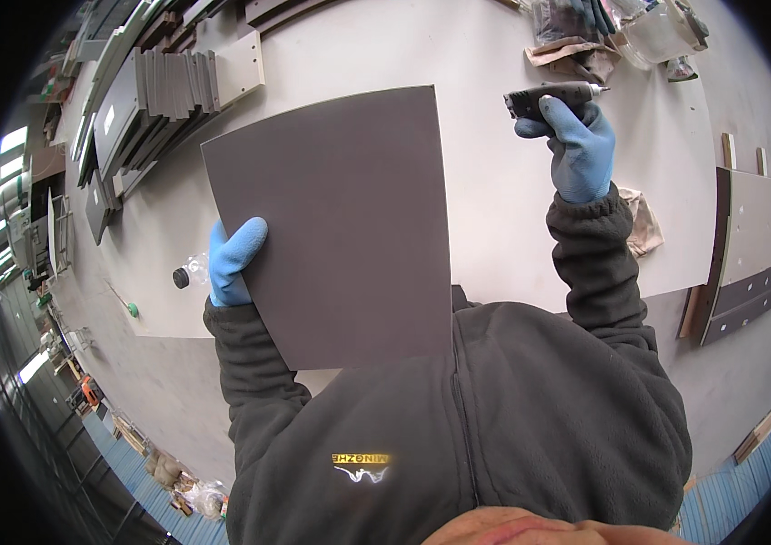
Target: The person applies a sealant or adhesive along the edges of a dark rectangular panel using a small tube, then wipes the panel with a cloth. The person repeats the process on a second panel, applying sealant to edges and wiping the surface. The person handles the panels one at a time and places them on a white workbench.
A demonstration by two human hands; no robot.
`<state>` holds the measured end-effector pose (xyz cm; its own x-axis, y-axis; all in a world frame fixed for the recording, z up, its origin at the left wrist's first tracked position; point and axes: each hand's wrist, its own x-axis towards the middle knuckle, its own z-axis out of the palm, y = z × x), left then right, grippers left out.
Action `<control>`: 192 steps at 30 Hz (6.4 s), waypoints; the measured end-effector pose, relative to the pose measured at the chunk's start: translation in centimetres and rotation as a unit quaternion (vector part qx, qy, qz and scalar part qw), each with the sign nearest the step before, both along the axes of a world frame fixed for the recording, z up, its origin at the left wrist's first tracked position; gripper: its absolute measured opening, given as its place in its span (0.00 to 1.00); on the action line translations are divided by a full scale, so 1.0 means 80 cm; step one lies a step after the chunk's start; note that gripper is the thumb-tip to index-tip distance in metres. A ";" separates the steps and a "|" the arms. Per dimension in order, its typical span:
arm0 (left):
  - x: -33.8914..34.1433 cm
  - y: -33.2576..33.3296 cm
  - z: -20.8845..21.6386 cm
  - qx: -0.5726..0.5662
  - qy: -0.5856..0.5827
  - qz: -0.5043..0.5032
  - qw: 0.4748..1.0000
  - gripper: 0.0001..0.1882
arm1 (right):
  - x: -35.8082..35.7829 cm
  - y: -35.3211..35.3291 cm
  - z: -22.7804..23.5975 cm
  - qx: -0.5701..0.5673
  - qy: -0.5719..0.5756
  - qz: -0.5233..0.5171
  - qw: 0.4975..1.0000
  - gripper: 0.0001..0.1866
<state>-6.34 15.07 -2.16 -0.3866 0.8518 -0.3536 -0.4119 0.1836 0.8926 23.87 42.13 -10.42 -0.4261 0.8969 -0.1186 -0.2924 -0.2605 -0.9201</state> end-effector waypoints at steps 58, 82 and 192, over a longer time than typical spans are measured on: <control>0.000 0.036 -0.102 -0.085 -0.205 0.005 0.975 0.28 | -0.050 -0.024 -0.029 -0.307 0.151 -0.066 0.937 0.06; -0.004 0.042 -0.093 -0.078 -0.186 -0.022 0.979 0.26 | -0.061 -0.023 -0.019 -0.250 0.093 -0.088 0.960 0.06; -0.003 0.047 -0.091 -0.112 -0.168 -0.023 0.979 0.24 | 0.002 0.011 -0.034 0.068 -0.051 0.057 0.995 0.13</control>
<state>-6.62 18.80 -9.44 -0.1789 0.7520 -0.6344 -0.6622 0.3849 0.6429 23.99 42.98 -13.10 -0.5179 0.8541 -0.0477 -0.1722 -0.1587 -0.9722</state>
